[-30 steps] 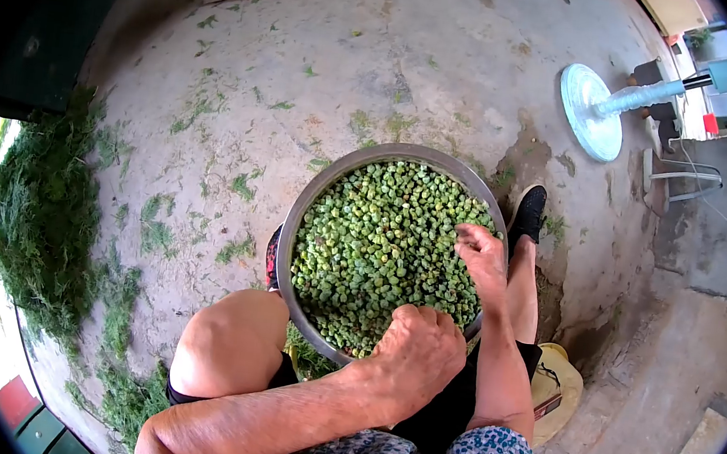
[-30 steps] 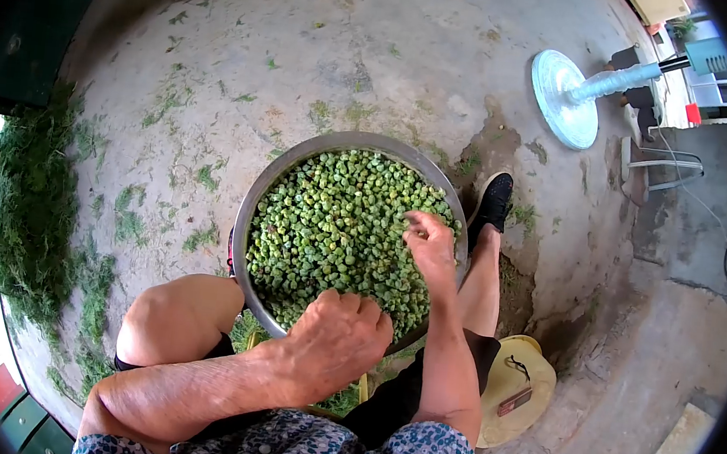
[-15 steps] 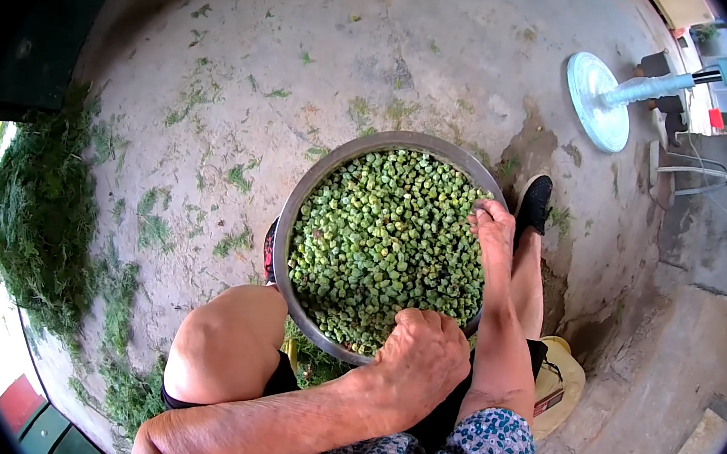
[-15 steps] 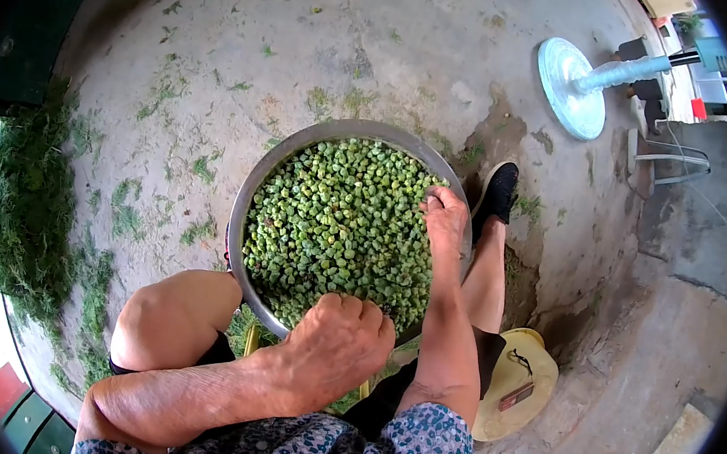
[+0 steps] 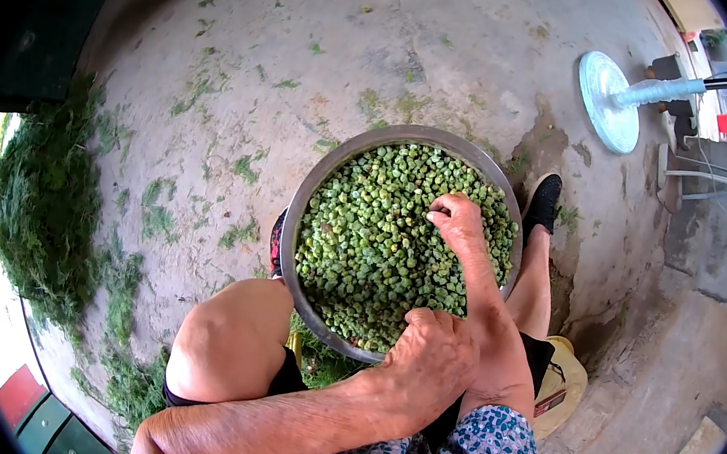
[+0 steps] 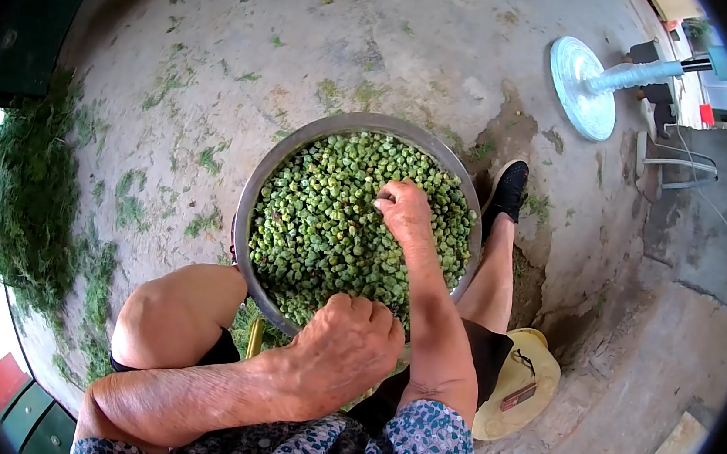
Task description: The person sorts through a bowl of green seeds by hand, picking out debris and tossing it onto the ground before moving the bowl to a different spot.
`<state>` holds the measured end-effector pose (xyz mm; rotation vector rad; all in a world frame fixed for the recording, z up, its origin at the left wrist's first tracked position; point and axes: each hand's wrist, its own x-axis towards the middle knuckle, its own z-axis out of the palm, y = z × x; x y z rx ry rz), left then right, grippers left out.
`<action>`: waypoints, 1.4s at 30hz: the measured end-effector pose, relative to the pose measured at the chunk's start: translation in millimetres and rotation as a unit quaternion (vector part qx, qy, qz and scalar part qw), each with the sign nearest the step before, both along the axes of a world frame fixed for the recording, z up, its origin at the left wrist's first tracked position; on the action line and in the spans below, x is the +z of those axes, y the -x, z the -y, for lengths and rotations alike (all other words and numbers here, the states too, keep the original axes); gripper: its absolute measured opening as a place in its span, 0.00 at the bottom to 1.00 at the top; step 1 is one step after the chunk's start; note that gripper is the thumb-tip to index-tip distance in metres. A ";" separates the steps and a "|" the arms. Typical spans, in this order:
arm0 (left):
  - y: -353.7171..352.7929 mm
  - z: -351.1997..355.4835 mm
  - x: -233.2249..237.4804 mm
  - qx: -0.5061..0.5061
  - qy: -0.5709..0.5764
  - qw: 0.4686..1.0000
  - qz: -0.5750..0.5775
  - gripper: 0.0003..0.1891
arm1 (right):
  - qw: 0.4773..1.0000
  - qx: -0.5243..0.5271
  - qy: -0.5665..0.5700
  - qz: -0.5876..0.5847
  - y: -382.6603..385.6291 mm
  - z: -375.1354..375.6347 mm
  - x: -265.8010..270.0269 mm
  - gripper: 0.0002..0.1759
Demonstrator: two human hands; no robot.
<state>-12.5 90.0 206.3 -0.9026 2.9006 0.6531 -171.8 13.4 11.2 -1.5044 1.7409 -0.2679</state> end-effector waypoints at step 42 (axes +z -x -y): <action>-58.2 -98.2 -2.4 0.298 -0.129 0.880 -0.346 0.08 | 0.936 -0.117 0.179 0.278 -76.8 -203.1 201.9 0.03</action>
